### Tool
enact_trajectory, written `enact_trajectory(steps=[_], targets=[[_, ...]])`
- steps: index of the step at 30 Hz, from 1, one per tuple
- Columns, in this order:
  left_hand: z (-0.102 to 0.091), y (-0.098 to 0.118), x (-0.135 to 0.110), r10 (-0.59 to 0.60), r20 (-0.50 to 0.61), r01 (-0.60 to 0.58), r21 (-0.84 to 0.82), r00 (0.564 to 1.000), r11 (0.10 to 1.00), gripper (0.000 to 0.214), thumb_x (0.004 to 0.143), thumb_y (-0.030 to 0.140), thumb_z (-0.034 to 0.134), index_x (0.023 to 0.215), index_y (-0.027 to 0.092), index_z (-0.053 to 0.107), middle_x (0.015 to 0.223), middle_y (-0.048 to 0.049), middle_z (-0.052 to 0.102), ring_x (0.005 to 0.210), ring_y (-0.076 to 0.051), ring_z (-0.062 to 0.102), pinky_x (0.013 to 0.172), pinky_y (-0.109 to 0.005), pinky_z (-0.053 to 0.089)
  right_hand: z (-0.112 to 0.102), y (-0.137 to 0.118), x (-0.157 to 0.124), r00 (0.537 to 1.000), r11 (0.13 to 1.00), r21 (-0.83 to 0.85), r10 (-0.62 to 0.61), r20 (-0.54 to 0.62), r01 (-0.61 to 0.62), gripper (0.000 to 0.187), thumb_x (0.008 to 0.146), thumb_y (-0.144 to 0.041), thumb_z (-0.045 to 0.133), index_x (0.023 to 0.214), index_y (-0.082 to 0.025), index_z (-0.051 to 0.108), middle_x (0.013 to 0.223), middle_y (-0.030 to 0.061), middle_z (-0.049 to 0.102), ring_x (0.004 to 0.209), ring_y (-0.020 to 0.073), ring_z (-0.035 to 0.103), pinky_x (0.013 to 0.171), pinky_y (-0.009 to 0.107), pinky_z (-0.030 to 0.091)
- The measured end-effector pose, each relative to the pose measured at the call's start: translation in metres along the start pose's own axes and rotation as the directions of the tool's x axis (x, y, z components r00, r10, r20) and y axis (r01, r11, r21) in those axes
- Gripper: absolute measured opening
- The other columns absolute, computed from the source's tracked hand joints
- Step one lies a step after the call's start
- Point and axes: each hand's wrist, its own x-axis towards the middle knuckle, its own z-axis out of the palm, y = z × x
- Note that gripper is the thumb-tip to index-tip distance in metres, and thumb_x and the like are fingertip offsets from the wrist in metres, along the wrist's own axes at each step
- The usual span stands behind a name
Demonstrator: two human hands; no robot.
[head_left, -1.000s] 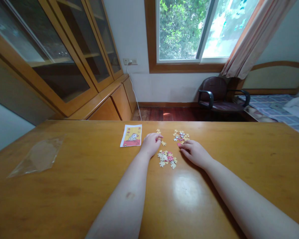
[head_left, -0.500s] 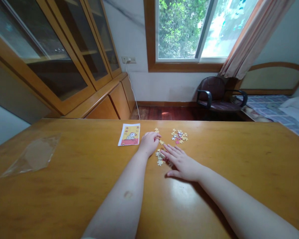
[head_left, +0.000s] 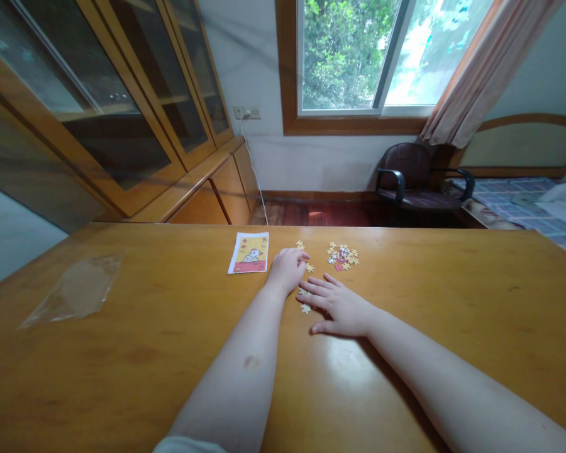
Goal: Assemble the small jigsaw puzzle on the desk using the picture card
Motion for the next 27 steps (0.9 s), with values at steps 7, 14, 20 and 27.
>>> enact_trajectory(steps=[7, 14, 20, 27], targets=[[-0.003, -0.002, 0.000, -0.015, 0.015, 0.015, -0.026, 1.000, 1.000, 0.025, 0.081, 0.015, 0.049, 0.091, 0.022, 0.071, 0.101, -0.0033, 0.071, 0.100, -0.021, 0.060, 0.093, -0.035, 0.046, -0.015, 0.018, -0.011, 0.990, 0.980, 0.177, -0.070, -0.118, 0.091, 0.038, 0.090, -0.045, 0.052, 0.121, -0.025, 0.063, 0.130, 0.0097, 0.059, 0.118, 0.0219, 0.053, 0.104, 0.040, 0.037], [-0.008, 0.007, -0.005, 0.169, 0.119, -0.162, -0.064, 0.979, 0.985, 0.020, 0.079, 0.019, 0.056, 0.089, 0.025, 0.073, 0.097, -0.0017, 0.070, 0.100, -0.020, 0.058, 0.096, -0.035, 0.043, -0.008, 0.026, -0.006, 0.920, 0.972, 0.170, 0.210, -0.331, -0.161, 0.026, 0.092, -0.035, 0.050, 0.092, -0.020, 0.070, 0.090, 0.0076, 0.070, 0.087, 0.0193, 0.062, 0.085, 0.035, 0.047], [-0.006, 0.007, -0.010, 0.274, 0.224, -0.264, -0.073, 0.936, 0.962, 0.019, 0.073, 0.033, 0.069, 0.091, 0.029, 0.074, 0.116, -0.0018, 0.065, 0.116, -0.022, 0.050, 0.107, -0.041, 0.033, -0.003, 0.029, -0.004, 0.925, 0.988, 0.072, 0.156, -0.347, -0.140, 0.022, 0.092, -0.029, 0.050, 0.088, -0.020, 0.070, 0.084, 0.0062, 0.070, 0.084, 0.0193, 0.062, 0.085, 0.036, 0.045], [-0.003, 0.003, -0.007, 0.199, 0.204, -0.197, -0.028, 0.959, 0.980, 0.015, 0.079, 0.030, 0.064, 0.090, 0.032, 0.074, 0.114, -0.0006, 0.066, 0.118, -0.021, 0.049, 0.107, -0.040, 0.033, 0.001, 0.032, -0.005, 0.929, 0.987, 0.011, 0.156, -0.335, -0.162, 0.024, 0.092, -0.025, 0.049, 0.104, -0.022, 0.070, 0.096, 0.0082, 0.069, 0.092, 0.0204, 0.059, 0.087, 0.038, 0.044]])
